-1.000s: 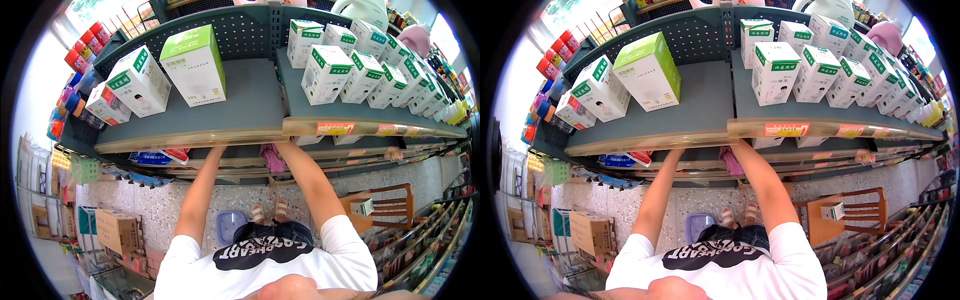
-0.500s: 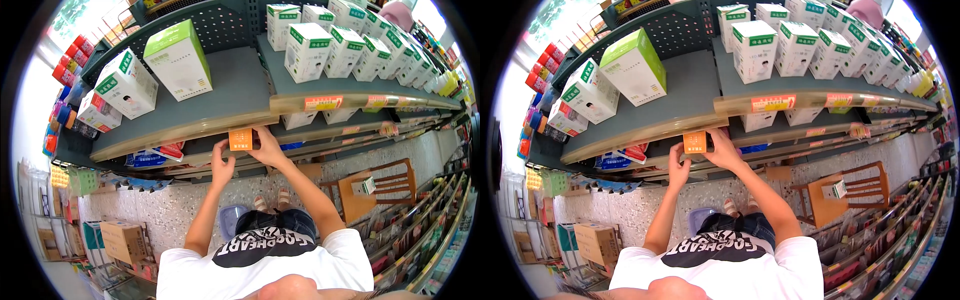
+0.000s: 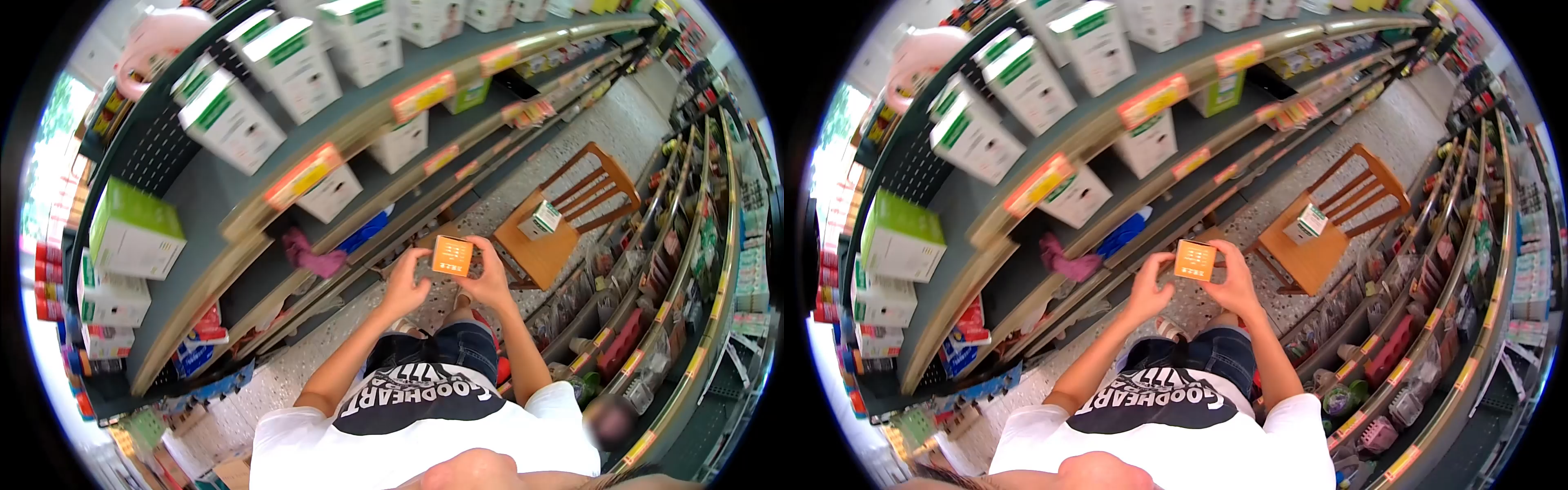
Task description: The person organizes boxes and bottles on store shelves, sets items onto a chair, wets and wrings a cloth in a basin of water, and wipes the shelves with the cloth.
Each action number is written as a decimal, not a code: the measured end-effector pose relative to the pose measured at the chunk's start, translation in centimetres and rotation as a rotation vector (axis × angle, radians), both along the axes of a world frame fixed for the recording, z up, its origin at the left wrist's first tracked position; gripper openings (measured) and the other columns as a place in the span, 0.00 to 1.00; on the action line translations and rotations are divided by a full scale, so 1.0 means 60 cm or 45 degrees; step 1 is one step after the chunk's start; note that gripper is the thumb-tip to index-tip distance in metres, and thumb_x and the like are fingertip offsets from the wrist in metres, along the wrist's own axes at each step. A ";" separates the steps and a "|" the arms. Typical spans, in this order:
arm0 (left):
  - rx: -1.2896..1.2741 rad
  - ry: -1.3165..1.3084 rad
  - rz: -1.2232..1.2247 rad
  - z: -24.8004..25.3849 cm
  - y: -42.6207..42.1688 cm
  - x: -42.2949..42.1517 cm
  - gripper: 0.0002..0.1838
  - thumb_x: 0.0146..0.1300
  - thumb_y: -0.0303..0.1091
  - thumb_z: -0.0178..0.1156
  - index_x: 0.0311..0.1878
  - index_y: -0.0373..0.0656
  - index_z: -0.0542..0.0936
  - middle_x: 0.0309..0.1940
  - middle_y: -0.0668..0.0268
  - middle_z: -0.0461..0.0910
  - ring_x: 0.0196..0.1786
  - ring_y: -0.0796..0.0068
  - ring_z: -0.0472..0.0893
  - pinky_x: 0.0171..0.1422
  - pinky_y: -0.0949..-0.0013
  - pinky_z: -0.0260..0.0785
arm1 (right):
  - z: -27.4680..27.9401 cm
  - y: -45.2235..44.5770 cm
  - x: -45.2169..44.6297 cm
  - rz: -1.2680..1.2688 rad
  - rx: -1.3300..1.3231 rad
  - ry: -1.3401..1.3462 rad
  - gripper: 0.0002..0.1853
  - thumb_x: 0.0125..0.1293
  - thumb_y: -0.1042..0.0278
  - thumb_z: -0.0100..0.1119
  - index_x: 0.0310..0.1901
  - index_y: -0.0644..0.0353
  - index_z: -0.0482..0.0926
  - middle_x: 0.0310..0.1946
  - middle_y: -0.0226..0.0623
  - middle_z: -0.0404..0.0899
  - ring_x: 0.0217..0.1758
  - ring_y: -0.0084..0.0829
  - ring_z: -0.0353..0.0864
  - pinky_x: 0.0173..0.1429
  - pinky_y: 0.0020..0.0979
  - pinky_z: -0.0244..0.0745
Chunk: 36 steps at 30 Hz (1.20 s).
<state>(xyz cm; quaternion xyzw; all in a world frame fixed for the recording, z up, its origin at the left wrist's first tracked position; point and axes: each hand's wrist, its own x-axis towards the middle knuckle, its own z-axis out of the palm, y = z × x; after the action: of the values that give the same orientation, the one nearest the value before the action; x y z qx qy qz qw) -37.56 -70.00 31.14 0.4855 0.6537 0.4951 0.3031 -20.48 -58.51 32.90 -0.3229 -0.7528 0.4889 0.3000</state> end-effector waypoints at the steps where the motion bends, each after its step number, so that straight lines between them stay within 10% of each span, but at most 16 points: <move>1: -0.025 0.039 -0.063 -0.006 0.037 0.025 0.27 0.52 0.21 0.57 0.59 0.38 0.71 0.55 0.53 0.76 0.63 0.54 0.75 0.67 0.60 0.66 | -0.014 0.018 0.032 -0.098 -0.027 -0.011 0.36 0.48 0.77 0.73 0.62 0.58 0.71 0.59 0.42 0.73 0.61 0.38 0.77 0.57 0.35 0.79; 21: -0.596 0.050 -0.718 -0.429 0.575 0.462 0.38 0.52 0.22 0.57 0.70 0.41 0.64 0.65 0.48 0.70 0.64 0.55 0.74 0.67 0.59 0.66 | -0.518 0.434 0.523 -0.968 -0.293 -0.451 0.39 0.51 0.83 0.70 0.66 0.64 0.64 0.59 0.48 0.72 0.58 0.40 0.79 0.57 0.35 0.81; 36: -0.915 -0.390 -0.347 -0.701 0.558 0.386 0.36 0.55 0.20 0.58 0.71 0.43 0.65 0.60 0.57 0.74 0.65 0.65 0.74 0.67 0.65 0.67 | -0.789 0.528 0.586 -0.990 -0.505 -0.201 0.36 0.58 0.87 0.62 0.68 0.63 0.59 0.65 0.49 0.70 0.70 0.40 0.70 0.67 0.38 0.72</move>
<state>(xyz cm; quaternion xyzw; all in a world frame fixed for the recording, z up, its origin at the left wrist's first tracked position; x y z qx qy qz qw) -14.41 -36.55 -10.90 0.3516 0.6620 0.2573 0.6099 14.67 -26.80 -14.43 -0.6698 -0.4876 0.4484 0.3354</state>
